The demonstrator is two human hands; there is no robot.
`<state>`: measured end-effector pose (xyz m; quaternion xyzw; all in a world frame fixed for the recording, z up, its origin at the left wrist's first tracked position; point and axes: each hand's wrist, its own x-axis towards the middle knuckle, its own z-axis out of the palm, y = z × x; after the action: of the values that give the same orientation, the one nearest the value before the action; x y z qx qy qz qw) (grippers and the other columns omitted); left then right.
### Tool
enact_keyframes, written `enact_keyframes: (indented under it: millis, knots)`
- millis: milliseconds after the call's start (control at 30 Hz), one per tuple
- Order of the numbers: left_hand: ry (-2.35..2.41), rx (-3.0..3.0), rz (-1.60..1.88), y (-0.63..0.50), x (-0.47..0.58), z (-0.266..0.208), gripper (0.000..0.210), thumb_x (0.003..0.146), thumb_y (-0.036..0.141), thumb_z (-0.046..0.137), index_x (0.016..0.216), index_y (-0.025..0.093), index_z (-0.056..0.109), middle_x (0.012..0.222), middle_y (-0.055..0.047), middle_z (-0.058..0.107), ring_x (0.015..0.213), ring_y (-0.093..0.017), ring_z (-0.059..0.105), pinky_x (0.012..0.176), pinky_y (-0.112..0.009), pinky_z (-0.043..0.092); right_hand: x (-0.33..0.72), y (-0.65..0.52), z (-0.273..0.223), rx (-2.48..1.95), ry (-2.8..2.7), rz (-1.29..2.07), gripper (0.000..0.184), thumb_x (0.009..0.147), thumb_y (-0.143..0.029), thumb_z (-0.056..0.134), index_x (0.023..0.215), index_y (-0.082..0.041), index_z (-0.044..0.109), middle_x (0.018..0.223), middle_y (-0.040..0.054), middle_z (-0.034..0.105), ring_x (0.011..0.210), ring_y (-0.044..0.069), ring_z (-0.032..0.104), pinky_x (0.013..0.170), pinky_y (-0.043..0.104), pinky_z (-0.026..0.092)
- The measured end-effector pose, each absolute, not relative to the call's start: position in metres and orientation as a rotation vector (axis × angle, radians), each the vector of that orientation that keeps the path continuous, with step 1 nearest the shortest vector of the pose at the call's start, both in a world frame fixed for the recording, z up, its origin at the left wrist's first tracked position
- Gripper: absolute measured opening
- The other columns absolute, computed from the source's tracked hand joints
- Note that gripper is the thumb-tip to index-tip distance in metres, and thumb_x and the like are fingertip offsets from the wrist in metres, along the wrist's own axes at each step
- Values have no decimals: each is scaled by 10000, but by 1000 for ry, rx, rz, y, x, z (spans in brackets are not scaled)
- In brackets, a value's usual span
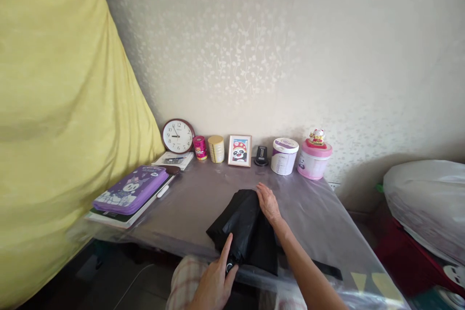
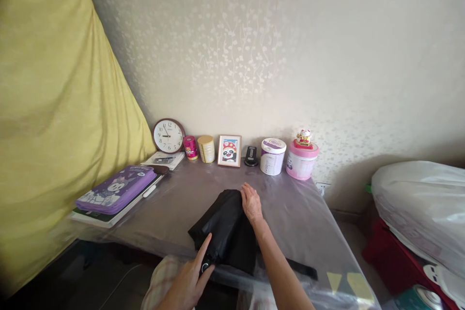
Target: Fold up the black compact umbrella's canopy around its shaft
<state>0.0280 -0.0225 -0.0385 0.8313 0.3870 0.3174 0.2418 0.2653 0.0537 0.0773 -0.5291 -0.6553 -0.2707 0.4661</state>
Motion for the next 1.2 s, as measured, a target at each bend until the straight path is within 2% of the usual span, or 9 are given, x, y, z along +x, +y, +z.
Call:
enact_keyframes:
  millis: [167,267,400,633,733,833,933,1100,1200]
  knots:
    - [1059,2242,844,-22,29,-38,614,898,337,298,1448,211,56,1081,-71,653,926,-187,619,774,-223,397,236,4,59,-1066,-1817,-594,254,914,-249,400,1041,-200,614,1060,88,646,1065,190,555,942,377,431]
    - [1044,2217,844,-22,30,-40,623,897,325,296,1448,180,47,1106,-84,643,931,-179,620,767,-208,397,219,-8,44,-1078,-2114,-586,260,907,-254,434,1103,-222,602,1152,71,623,1169,198,493,1027,436,340]
    - [1054,2245,863,-22,30,-40,621,895,326,290,1448,170,55,1098,-97,645,941,-194,615,798,-230,393,226,22,50,-1212,-2091,-688,296,917,-234,394,1119,-209,609,1168,81,623,1205,199,470,1047,473,288]
    - [1109,2280,824,-24,29,-35,632,891,345,281,1447,150,52,1023,-114,662,912,-225,618,768,-263,405,249,60,84,-1614,-1783,-724,295,901,-235,434,1140,-168,593,1190,121,605,1141,238,533,981,441,379]
    - [1081,2246,835,-23,31,-36,638,896,339,276,1446,137,23,1033,-114,664,904,-213,627,753,-246,408,237,37,78,-1450,-1756,-806,305,910,-248,417,1153,-161,580,1221,130,580,1188,234,489,1019,453,334]
    - [1045,2193,849,-22,32,-39,639,895,331,285,1446,135,25,1081,-114,651,938,-200,627,756,-228,409,219,11,59,-1198,-2008,-749,276,913,-281,424,1096,-202,615,1152,79,629,1210,198,464,1055,428,292]
    - [1029,2182,882,-20,32,-41,632,897,335,289,1446,138,46,1132,-120,631,979,-195,616,783,-226,405,210,9,48,-1197,-2105,-685,267,902,-269,447,1103,-224,618,1162,55,629,1224,197,449,1069,449,259]
    - [1065,2171,893,-22,30,-39,631,897,361,315,1445,152,82,1076,-106,655,947,-202,621,799,-254,410,232,38,66,-1435,-1769,-569,287,855,-186,463,1091,-159,625,1220,112,587,1197,231,480,1035,440,317]
    - [1057,2113,912,-28,28,-34,625,903,374,310,1445,155,89,1053,-95,665,932,-195,627,823,-262,411,263,36,73,-1519,-1414,-288,305,809,-198,496,1078,-120,620,1177,139,605,1133,229,533,991,379,385]
